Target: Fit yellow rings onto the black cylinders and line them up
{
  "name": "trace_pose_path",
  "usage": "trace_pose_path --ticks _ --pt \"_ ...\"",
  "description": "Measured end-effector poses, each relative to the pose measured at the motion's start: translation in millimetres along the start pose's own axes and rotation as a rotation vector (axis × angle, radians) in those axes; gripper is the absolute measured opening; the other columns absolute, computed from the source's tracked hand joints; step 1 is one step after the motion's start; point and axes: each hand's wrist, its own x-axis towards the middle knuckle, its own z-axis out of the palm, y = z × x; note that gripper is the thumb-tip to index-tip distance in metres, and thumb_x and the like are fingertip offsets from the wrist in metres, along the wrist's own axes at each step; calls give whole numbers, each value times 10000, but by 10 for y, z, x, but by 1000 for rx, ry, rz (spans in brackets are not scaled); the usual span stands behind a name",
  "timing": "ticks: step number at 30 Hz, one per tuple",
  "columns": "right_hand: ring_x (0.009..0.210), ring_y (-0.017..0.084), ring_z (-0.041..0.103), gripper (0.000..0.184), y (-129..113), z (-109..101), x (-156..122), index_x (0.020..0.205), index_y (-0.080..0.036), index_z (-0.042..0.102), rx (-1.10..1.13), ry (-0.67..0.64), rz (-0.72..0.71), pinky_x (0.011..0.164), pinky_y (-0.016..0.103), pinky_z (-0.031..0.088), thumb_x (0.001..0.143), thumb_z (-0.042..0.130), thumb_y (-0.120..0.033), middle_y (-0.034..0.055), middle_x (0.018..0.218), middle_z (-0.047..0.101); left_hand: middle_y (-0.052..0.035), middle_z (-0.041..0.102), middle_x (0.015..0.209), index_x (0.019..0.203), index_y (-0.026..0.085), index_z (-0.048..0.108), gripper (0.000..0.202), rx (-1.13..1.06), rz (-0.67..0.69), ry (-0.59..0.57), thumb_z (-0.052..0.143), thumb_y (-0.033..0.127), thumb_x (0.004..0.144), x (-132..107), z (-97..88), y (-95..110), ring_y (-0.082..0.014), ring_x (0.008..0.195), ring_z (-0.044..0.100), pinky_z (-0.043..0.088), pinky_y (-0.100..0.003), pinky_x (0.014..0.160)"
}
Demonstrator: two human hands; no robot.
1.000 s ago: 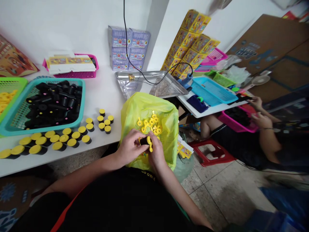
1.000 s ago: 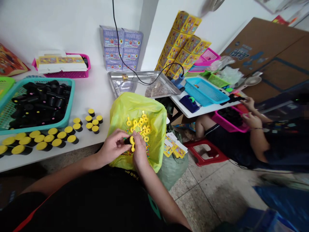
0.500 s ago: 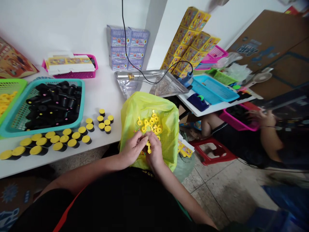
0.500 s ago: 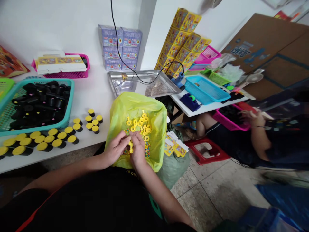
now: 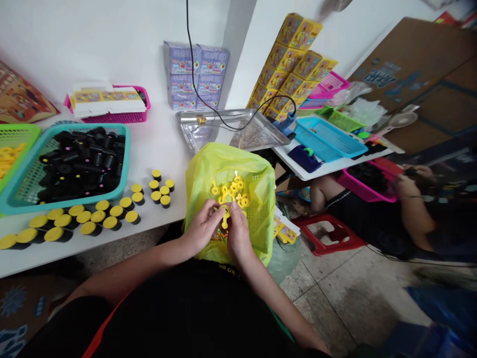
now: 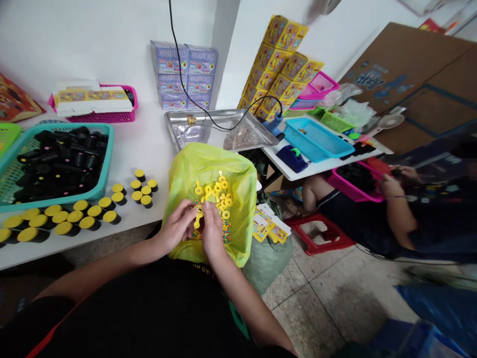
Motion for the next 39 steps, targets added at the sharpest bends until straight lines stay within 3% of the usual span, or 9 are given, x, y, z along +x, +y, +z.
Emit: trace_pose_path --ticks 5,9,14,19,22,27,31,34,39 --pt "476 122 386 372 -86 -17 0 804 -240 572 66 -69 31 435 262 307 827 659 -601 -67 583 418 82 487 582 1041 226 518 428 -115 -94 5 611 609 877 11 -21 74 -97 426 514 321 -172 337" --pt "477 113 393 356 -120 -35 -7 845 -242 569 29 -84 -27 434 259 309 837 660 -586 -62 623 454 76 511 602 1033 224 505 430 -225 -132 9 614 610 876 -1 -14 76 -104 447 552 343 -165 342" --pt "537 119 461 307 -101 -25 -39 886 -239 560 -43 -58 -94 475 262 368 885 629 -538 -37 729 540 85 485 559 1037 226 481 437 -166 -120 -43 589 628 901 -45 -3 37 -111 444 536 342 -170 356" --pt "562 140 472 285 -71 35 -47 834 -247 553 -15 -42 -157 490 267 381 855 634 -519 -39 683 531 80 489 587 984 224 470 397 -179 -126 17 597 593 909 -68 24 -17 -96 473 538 354 -163 385" --pt "551 141 445 293 -59 1 3 776 -240 577 -30 -88 -97 487 268 365 852 627 -519 -38 633 500 74 500 576 977 214 497 403 -197 -187 10 624 584 882 -44 0 8 -97 458 535 338 -163 368" --pt "486 127 448 290 -104 -149 116 727 -227 610 77 -222 73 447 256 330 807 676 -498 -43 581 508 18 627 710 949 184 525 511 -103 -200 -155 802 559 739 10 -114 135 -98 459 567 355 -176 341" --pt "492 138 476 394 -120 -230 114 729 -218 650 81 -213 58 425 258 347 814 667 -602 -16 605 563 36 589 668 861 194 487 486 49 -121 -145 810 538 745 31 -132 105 -92 447 524 365 -197 362" --pt "622 177 570 494 -48 -242 48 818 -214 706 163 -157 -13 492 291 434 845 581 -691 45 799 674 47 529 685 843 196 493 406 125 66 -15 766 495 815 31 -93 -6 -86 512 497 382 -212 442" --pt "883 227 640 372 113 -152 -57 1022 -246 735 159 -108 -72 731 343 519 837 700 -567 48 998 713 8 545 769 820 197 508 263 366 392 216 711 353 879 12 -47 -107 -127 675 524 418 -249 595"
